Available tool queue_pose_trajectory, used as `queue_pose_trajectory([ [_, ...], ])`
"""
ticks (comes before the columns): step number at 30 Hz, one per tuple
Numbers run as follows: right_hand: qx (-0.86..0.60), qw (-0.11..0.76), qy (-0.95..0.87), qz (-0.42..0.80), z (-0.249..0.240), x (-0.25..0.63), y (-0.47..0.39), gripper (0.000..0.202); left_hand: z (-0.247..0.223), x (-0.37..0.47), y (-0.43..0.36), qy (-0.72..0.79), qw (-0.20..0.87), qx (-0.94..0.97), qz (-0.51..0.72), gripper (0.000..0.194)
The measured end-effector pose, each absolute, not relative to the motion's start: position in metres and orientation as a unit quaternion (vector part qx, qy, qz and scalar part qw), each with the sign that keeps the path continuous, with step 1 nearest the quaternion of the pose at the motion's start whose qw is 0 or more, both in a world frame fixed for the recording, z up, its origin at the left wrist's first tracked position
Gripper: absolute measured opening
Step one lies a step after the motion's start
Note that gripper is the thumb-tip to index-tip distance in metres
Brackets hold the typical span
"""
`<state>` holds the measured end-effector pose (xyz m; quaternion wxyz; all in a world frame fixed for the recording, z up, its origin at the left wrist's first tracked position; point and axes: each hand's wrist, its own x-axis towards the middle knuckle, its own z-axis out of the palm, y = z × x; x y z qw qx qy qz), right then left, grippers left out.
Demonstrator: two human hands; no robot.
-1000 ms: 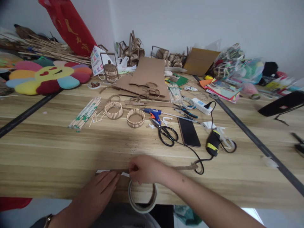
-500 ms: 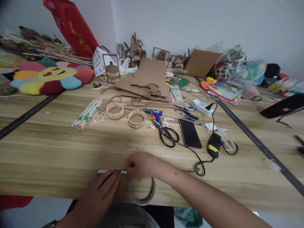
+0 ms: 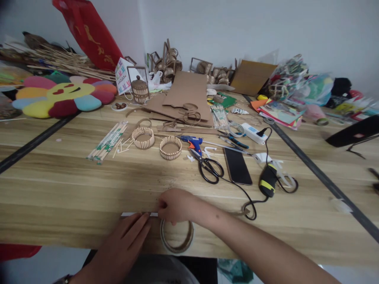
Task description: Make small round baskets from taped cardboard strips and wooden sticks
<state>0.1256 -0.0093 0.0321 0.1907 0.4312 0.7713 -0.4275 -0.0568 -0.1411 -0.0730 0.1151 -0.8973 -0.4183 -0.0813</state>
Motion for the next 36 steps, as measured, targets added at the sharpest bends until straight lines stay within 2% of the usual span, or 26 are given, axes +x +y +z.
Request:
queue_pose_trajectory([
  [18, 0.437, 0.186, 0.81, -0.344, 0.031, 0.121, -0.013, 0.021, -0.07, -0.055, -0.14, -0.414, 0.147, -0.891, -0.113, 0.03],
  [26, 0.443, 0.187, 0.815, -0.323, 0.03, 0.121, -0.015, 0.021, -0.071, -0.057, -0.141, -0.407, 0.127, -0.902, -0.065, 0.035],
  [36, 0.448, 0.17, 0.825, -0.299, 0.019, 0.123, -0.017, 0.022, -0.07, -0.056, -0.139, -0.4, 0.136, -0.902, -0.091, 0.032],
])
